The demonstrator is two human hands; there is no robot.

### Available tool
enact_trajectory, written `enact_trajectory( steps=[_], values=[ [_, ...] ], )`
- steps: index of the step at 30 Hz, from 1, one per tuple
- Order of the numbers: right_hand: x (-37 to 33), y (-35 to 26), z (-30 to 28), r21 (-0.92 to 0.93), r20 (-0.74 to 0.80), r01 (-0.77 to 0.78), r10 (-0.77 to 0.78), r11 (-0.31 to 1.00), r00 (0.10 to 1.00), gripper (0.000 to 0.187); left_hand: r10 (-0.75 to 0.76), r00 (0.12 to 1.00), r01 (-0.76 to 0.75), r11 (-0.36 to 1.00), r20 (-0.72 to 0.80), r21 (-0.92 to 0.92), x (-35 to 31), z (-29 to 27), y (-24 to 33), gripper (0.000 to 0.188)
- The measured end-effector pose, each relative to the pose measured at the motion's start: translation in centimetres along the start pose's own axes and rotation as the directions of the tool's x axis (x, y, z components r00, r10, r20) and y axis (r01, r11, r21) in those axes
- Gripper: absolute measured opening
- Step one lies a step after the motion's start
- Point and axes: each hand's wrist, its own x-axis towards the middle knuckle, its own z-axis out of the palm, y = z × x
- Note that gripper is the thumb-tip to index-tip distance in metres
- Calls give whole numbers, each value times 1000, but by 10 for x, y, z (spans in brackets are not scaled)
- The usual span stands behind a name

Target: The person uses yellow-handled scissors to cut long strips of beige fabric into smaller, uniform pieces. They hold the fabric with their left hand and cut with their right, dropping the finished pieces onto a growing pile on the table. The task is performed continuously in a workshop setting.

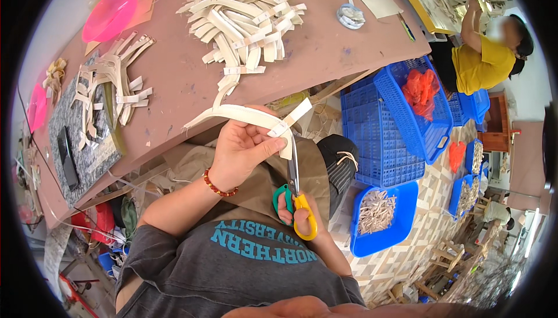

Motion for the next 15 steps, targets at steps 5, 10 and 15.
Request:
enact_trajectory(
  steps=[5,10,15],
  values=[
    [-4,13,-13,114,67,12,-19,993,998,35,-60,998,60,998,36,1,2,-3,6,38],
    [-2,7,-15,57,74,63,-67,996,995,35,-184,975,174,981,122,89,6,-8,18,38],
    [-4,10,-19,54,112,29,-35,998,993,36,-247,954,232,967,171,105,8,-11,22,39]
  ],
)
